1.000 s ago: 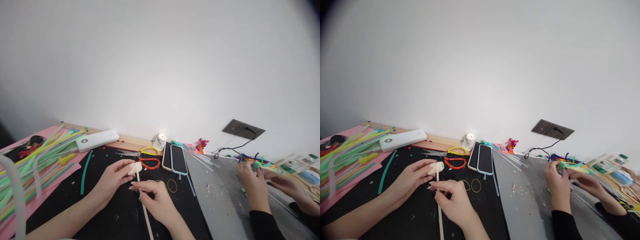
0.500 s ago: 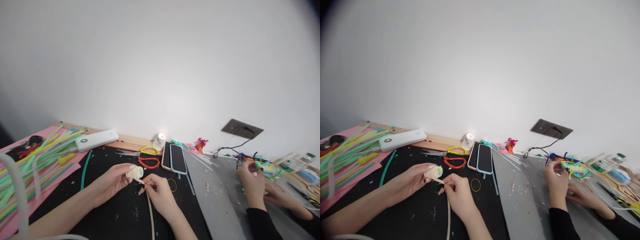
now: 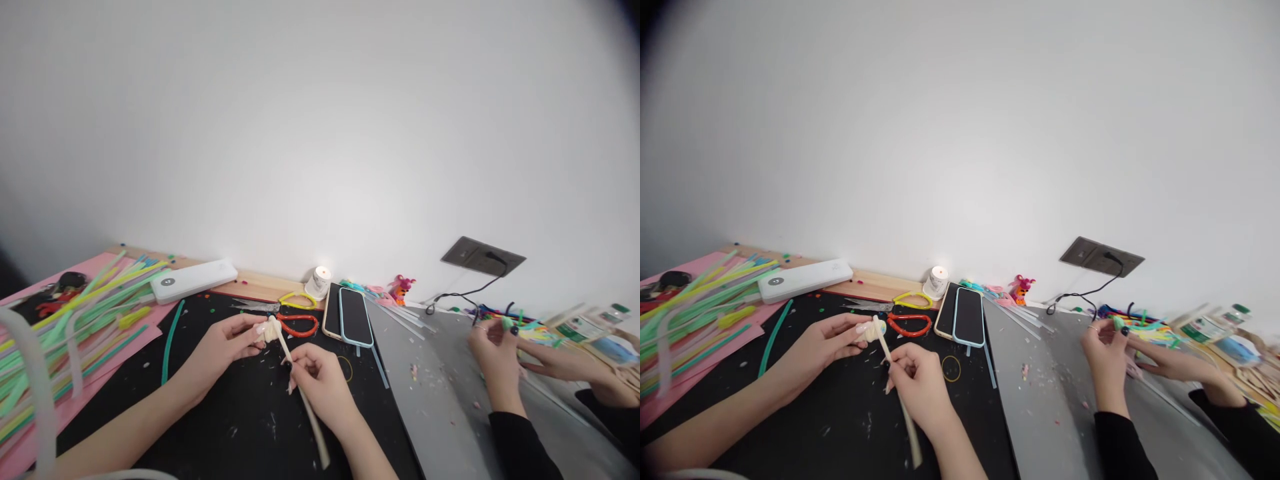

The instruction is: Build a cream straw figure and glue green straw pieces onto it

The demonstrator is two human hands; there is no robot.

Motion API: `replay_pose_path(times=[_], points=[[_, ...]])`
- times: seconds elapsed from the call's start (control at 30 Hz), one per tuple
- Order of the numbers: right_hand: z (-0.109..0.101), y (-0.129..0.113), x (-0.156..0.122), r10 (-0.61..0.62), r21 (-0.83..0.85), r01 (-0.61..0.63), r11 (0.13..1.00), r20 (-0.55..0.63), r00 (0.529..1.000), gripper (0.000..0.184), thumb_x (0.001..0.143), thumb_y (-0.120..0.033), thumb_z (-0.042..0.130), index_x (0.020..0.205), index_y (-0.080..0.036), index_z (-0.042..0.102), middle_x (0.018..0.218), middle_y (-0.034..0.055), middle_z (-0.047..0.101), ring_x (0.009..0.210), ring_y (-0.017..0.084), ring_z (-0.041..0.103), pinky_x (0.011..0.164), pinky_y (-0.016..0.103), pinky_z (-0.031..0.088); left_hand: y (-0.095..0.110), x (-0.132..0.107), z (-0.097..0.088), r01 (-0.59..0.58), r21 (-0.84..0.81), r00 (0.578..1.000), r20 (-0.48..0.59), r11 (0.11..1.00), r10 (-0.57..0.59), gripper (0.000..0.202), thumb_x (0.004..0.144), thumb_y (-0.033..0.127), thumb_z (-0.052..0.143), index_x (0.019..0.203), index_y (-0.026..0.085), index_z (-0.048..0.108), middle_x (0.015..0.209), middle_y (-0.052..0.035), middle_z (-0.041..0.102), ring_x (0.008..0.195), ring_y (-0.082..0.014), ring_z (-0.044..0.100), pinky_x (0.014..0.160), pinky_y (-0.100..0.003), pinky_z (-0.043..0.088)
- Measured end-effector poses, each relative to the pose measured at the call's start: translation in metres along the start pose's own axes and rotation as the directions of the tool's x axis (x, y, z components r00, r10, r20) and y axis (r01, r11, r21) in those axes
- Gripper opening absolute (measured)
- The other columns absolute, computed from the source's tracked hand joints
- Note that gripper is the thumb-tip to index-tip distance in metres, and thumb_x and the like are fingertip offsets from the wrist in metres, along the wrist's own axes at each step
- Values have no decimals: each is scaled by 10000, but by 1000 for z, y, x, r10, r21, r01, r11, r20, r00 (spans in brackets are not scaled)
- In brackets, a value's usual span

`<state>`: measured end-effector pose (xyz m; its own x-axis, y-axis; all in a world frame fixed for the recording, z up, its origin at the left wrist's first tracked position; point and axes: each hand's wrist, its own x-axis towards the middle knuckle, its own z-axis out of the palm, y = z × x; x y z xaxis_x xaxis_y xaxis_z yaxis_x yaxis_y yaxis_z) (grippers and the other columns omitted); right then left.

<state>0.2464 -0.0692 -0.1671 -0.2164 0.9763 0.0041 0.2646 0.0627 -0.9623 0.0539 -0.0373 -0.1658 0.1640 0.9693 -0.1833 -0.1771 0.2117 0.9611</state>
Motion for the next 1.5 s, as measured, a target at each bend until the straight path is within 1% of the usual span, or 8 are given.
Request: replay_pose_path(times=[0.27, 0.47, 0.6, 0.83, 1.07, 1.3, 1.4, 1.5], points=[[-5, -3, 1, 52, 246, -20, 969, -123, 991, 209, 776, -346, 592, 716, -147, 584, 436, -90, 365, 395, 56, 273, 414, 197, 196, -10, 6, -5, -151, 154, 986, 90, 977, 138, 386, 683, 320, 722, 1045, 194, 680, 1028, -50, 736, 1003, -254, 649, 893, -342, 499], [-6, 1, 4, 96, 347, -42, 937, -141, 985, 245, 777, -394, 600, 708, -161, 569, 397, -114, 289, 350, 46, 200, 375, 195, 145, -14, 7, -6, -191, 224, 981, 85, 956, 176, 324, 664, 299, 734, 961, 178, 691, 936, -63, 750, 924, -263, 674, 867, -372, 511], [-6, 2, 5, 88, 349, -34, 936, -138, 986, 263, 795, -416, 578, 707, -170, 551, 358, -119, 299, 311, 46, 204, 354, 196, 140, -17, 10, -6, -234, 224, 972, 56, 946, 227, 301, 656, 315, 742, 910, 170, 666, 986, -73, 723, 907, -255, 673, 847, -366, 517], [-4, -2, 3, 76, 284, -47, 958, -92, 993, 242, 781, -380, 581, 687, -157, 562, 344, -105, 366, 299, 45, 263, 362, 188, 181, -17, 9, -6, -214, 259, 977, 70, 942, 203, 306, 718, 372, 690, 947, 177, 630, 945, -68, 727, 938, -250, 660, 880, -369, 483], [0, 6, 1, 30, 274, -19, 962, -34, 999, 224, 807, -351, 566, 702, -153, 578, 410, -74, 453, 354, 62, 373, 419, 186, 288, -13, 7, -5, -188, 230, 982, 18, 955, 189, 288, 707, 406, 687, 857, 168, 627, 826, -44, 727, 805, -214, 666, 763, -313, 508], [1, 1, 1, 69, 126, -66, 990, -20, 997, 144, 797, -242, 502, 688, -153, 535, 440, -57, 497, 409, 80, 438, 471, 190, 336, -5, 5, 0, -125, 147, 992, -17, 981, 129, 261, 658, 380, 721, 758, 162, 616, 693, -3, 692, 663, -180, 654, 651, -273, 512], [1, 3, 2, 44, 49, -40, 998, -82, 996, 72, 754, -148, 480, 792, -159, 540, 515, -50, 532, 457, 87, 461, 491, 190, 352, -1, 3, 1, -107, 141, 994, -11, 984, 110, 228, 670, 362, 712, 730, 166, 612, 639, 7, 675, 633, -168, 638, 624, -257, 499], [-1, 5, 2, -107, -149, 80, 986, -188, 976, 313, 704, -82, 495, 996, -176, 558, 786, 10, 605, 550, 103, 503, 511, 206, 395, -1, 2, 2, -86, 130, 996, 14, 988, 85, 208, 675, 339, 702, 769, 169, 627, 635, 7, 673, 623, -169, 632, 603, -255, 489]])
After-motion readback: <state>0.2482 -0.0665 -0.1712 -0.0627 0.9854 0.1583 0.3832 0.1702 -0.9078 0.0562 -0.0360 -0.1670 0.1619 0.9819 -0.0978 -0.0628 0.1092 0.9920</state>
